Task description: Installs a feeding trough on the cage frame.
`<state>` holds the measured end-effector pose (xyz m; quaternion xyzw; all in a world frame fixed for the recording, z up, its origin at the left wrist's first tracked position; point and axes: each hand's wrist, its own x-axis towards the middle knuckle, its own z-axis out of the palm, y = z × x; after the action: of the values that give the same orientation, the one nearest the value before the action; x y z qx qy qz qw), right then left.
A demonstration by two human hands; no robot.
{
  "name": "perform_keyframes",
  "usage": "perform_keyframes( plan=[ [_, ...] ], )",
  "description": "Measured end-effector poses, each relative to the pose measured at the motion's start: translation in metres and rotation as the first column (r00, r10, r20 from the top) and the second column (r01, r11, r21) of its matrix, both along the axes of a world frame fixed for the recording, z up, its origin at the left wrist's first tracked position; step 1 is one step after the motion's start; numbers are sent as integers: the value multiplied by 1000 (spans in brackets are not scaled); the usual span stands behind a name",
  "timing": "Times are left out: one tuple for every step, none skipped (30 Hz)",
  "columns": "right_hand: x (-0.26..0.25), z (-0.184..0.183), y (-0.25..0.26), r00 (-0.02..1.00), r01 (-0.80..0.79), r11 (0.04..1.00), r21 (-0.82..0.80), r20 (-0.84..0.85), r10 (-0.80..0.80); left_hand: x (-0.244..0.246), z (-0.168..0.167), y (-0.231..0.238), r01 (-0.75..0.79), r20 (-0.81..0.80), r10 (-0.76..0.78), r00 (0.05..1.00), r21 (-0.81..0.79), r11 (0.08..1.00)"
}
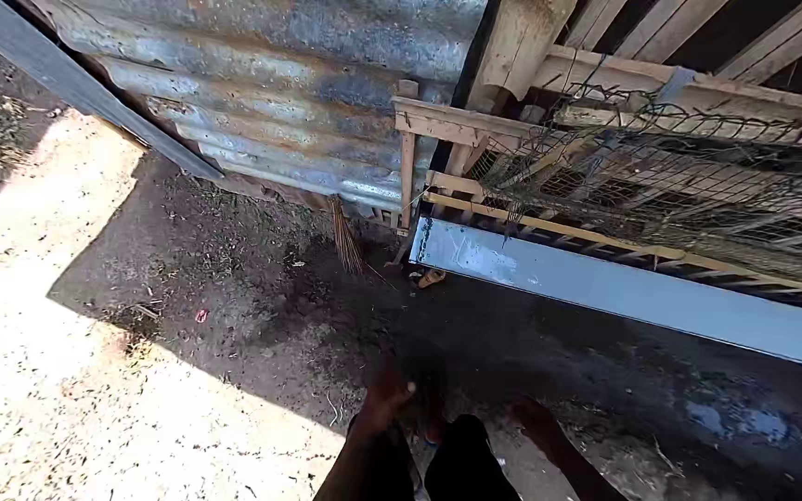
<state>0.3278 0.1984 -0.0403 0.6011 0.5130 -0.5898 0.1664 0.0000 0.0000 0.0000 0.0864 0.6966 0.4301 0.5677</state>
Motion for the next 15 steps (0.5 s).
perform_keyframes(
  plan=[
    [-39,-7,9,997,-3,999,53,-71,7,-15,-3,12,-4,-20,4,1000,19,1000],
    [-80,-9,17,992,17,995,100,-130,-4,-31,-8,24,-1,-37,2,999,40,999],
    [-118,-12,24,983,55,986,155,-181,-26,-48,-12,37,11,-58,-7,998,62,998],
    [-154,-17,30,971,107,972,208,-231,-58,-66,-14,53,31,-75,-24,997,84,996],
    [-187,-22,37,955,176,953,248,-276,-105,-85,-13,73,50,-88,-41,995,105,993],
    [-217,-27,43,941,234,933,274,-305,-146,-104,-16,93,62,-91,-51,995,122,991],
    [-243,-35,49,929,286,910,299,-319,-187,-121,-24,113,66,-95,-52,994,144,987],
    [-267,-44,55,912,348,882,318,-332,-241,-137,-40,135,72,-102,-54,993,179,981],
    [-291,-55,63,886,418,845,332,-353,-300,-155,-58,160,75,-112,-50,992,228,971],
    [-311,-67,67,855,488,801,345,-371,-362,-168,-75,183,74,-115,-45,992,262,962],
    [-324,-79,68,826,544,759,358,-387,-409,-176,-89,202,82,-116,-52,992,271,959],
    [-335,-90,69,800,588,714,380,-403,-444,-183,-101,219,95,-114,-65,991,281,955],
    [-344,-100,69,773,629,668,397,-405,-488,-189,-109,234,105,-89,-82,993,307,946],
    [-349,-105,67,745,667,626,405,-398,-536,-191,-114,246,129,-82,-108,991,330,935],
    [-353,-107,65,716,698,588,409,-397,-574,-192,-118,254,143,-57,-132,990,349,926]
  ],
)
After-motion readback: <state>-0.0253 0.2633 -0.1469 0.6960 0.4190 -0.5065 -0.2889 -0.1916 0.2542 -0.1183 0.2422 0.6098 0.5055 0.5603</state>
